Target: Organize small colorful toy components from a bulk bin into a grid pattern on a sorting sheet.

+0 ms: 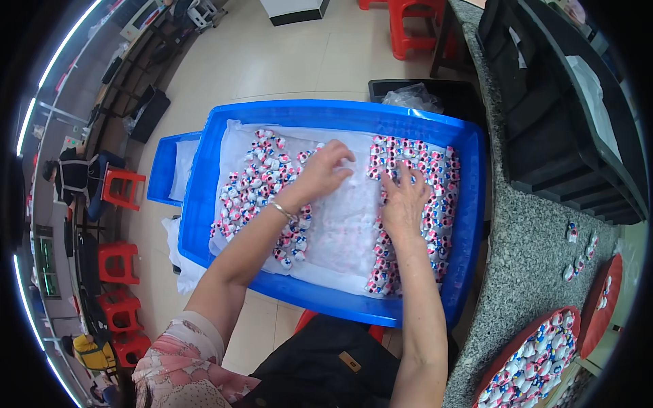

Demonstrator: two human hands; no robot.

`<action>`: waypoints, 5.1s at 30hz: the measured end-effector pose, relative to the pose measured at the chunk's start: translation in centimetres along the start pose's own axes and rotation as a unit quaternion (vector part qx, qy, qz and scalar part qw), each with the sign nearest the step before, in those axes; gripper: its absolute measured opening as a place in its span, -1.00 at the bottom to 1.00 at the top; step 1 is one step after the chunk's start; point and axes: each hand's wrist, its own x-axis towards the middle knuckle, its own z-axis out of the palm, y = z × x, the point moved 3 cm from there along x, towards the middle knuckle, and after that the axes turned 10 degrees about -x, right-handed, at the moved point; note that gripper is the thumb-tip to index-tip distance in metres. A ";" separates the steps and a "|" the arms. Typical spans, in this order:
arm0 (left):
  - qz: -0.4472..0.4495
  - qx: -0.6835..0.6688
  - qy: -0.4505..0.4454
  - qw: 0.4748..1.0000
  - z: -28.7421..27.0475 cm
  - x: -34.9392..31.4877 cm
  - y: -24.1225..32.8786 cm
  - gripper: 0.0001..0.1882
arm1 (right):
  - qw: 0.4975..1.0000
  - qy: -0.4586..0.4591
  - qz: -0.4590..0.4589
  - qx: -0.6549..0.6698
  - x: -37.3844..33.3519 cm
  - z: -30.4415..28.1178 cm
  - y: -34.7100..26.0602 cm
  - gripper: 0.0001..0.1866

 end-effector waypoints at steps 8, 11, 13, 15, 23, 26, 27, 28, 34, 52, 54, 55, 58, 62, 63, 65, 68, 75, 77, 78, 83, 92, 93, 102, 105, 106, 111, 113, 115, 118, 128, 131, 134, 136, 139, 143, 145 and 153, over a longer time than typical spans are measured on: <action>0.056 0.330 -0.176 0.926 -1.9 -4.0 -0.9 -0.79 | 1.000 0.013 0.012 0.022 -2.6 -1.6 1.3 -0.50; 0.038 0.338 -0.190 0.921 -1.3 -3.3 0.2 -0.74 | 1.000 0.012 0.010 0.022 -2.9 -2.3 1.1 -0.55; -0.123 0.004 -0.104 0.987 -1.3 -2.3 1.1 -0.75 | 0.999 0.007 0.016 0.033 -2.8 -2.3 1.2 -0.55; -0.155 -0.148 -0.114 0.970 1.7 -1.7 -0.2 -0.76 | 0.999 0.006 0.022 0.024 -2.9 -1.7 1.6 -0.54; -0.207 -0.237 -0.006 0.949 6.9 -1.8 -3.0 -0.79 | 0.999 0.020 -0.009 0.033 -1.8 -0.3 -0.8 -0.48; -0.135 -0.095 0.028 0.986 7.1 -1.8 -2.4 -0.85 | 1.000 0.013 -0.016 0.014 -1.8 0.8 -1.1 -0.52; -0.128 -0.092 0.044 0.986 6.9 -1.8 -2.2 -0.87 | 1.000 0.012 -0.016 -0.001 -1.8 1.1 -1.3 -0.53; -0.124 -0.090 0.044 0.987 6.7 -1.8 -2.2 -0.87 | 1.000 0.005 -0.016 -0.001 -1.8 1.4 -1.4 -0.55; -0.011 0.218 -0.005 0.976 -0.3 -2.7 1.7 -0.84 | 1.000 -0.005 -0.006 0.005 -2.3 -0.2 -0.5 -0.44; -0.228 -0.212 0.030 0.950 8.1 -4.1 -2.2 -0.82 | 0.999 0.005 -0.024 0.022 -3.9 -1.5 -1.3 -0.50; -0.149 -0.092 0.025 0.984 8.7 -4.1 -1.8 -0.84 | 0.999 -0.007 -0.025 0.026 -3.8 -1.0 -1.5 -0.50; -0.151 -0.089 0.027 0.984 8.6 -4.4 -2.3 -0.84 | 0.999 -0.018 -0.022 0.027 -3.7 -0.7 -1.7 -0.51; -0.010 0.063 0.054 0.996 7.3 -4.7 -1.4 -0.84 | 0.999 -0.016 -0.035 0.000 -3.8 0.0 -1.6 -0.48; -0.039 0.261 -0.010 0.965 -0.3 -4.7 2.0 -0.82 | 1.000 -0.008 -0.027 -0.013 -3.9 -0.8 -0.6 -0.46; -0.041 0.264 -0.009 0.964 -1.9 -5.3 1.3 -0.82 | 1.000 -0.005 -0.024 0.003 -3.7 -1.2 -0.9 -0.46; 0.004 0.410 -0.095 0.907 -2.8 -6.1 -0.9 -0.84 | 1.000 0.004 -0.015 0.016 -3.7 -1.6 -1.0 -0.48; 0.023 0.472 -0.111 0.874 -2.1 -6.2 -1.7 -0.85 | 1.000 0.017 -0.012 0.007 -4.1 -1.7 -0.3 -0.50; -0.078 0.303 -0.056 0.948 -1.5 -5.3 0.9 -0.82 | 0.999 0.000 -0.021 0.034 -5.0 -2.4 0.2 -0.50; -0.072 -0.025 -0.093 0.993 0.8 -5.4 0.1 -0.73 | 0.999 -0.002 -0.034 0.021 -5.2 -2.5 -0.1 -0.49; -0.079 -0.096 -0.087 0.988 2.5 -5.9 -0.6 -0.68 | 0.999 -0.001 -0.028 0.027 -5.2 -2.3 0.0 -0.49; -0.043 -0.090 -0.065 0.993 6.5 -7.0 -0.5 -0.69 | 0.999 -0.009 -0.030 0.035 -5.5 -2.2 -0.7 -0.47; 0.083 0.141 -0.002 0.987 2.2 -5.0 0.0 -0.70 | 0.998 -0.042 -0.047 -0.003 -6.1 -2.2 -0.9 -0.44; 0.059 0.226 0.016 0.972 0.2 -4.5 -0.5 -0.73 | 0.999 -0.038 -0.039 0.002 -6.1 -2.5 -0.9 -0.43; 0.015 0.397 -0.087 0.913 -1.8 -4.3 -1.5 -0.79 | 1.000 -0.013 -0.012 0.021 -5.6 -3.1 -0.6 -0.54; 0.076 0.172 -0.124 0.974 2.3 -6.2 1.8 -0.77 | 1.000 -0.009 -0.012 0.009 -6.0 -3.4 0.2 -0.53; 0.092 0.140 -0.169 0.971 3.9 -6.8 3.4 -0.77 | 1.000 0.007 -0.005 0.020 -6.1 -3.3 0.6 -0.56; 0.144 0.149 -0.185 0.961 7.2 -8.4 2.8 -0.73 | 0.998 -0.032 -0.017 0.042 -7.0 -3.5 -0.1 -0.62; 0.140 0.158 -0.198 0.957 7.6 -8.6 2.4 -0.76 | 0.996 -0.058 -0.029 0.053 -7.5 -3.6 -0.6 -0.64; 0.161 0.121 -0.163 0.966 7.4 -8.7 2.5 -0.76 | 0.995 -0.066 -0.059 0.038 -7.8 -3.2 -1.4 -0.64; 0.180 0.078 -0.163 0.967 6.6 -8.7 3.4 -0.78 | 0.995 -0.053 -0.076 0.023 -8.4 -2.9 -1.3 -0.63; 0.086 0.398 -0.211 0.889 -4.4 -7.9 0.5 -0.89 | 0.998 -0.053 -0.043 0.018 -7.9 -3.8 -1.1 -0.58; 0.128 0.396 -0.225 0.881 -4.4 -8.2 -0.1 -0.87 | 0.997 -0.059 -0.050 0.025 -7.9 -4.0 -1.2 -0.58; 0.013 0.338 -0.204 0.919 -4.1 -7.9 2.0 -0.77 | 0.997 -0.053 -0.047 0.022 -8.0 -4.1 -1.0 -0.58; 0.029 0.213 -0.199 0.956 -2.6 -8.7 2.0 -0.77 | 0.998 -0.039 -0.047 0.023 -8.0 -4.1 -0.6 -0.61; -0.030 -0.019 -0.217 0.976 0.7 -10.1 3.6 -0.79 | 0.999 -0.033 -0.028 0.016 -8.1 -4.1 0.2 -0.63; 0.029 -0.105 -0.210 0.972 4.7 -10.8 3.6 -0.74 | 0.998 -0.043 -0.037 0.037 -8.1 -4.1 -0.5 -0.58; 0.073 -0.083 -0.188 0.976 5.7 -10.6 3.2 -0.72 | 0.998 -0.027 -0.048 0.042 -8.3 -4.4 -0.9 -0.60; 0.110 -0.025 -0.184 0.976 7.5 -10.9 2.2 -0.62 | 0.990 -0.106 -0.089 0.040 -9.1 -4.3 -1.9 -0.61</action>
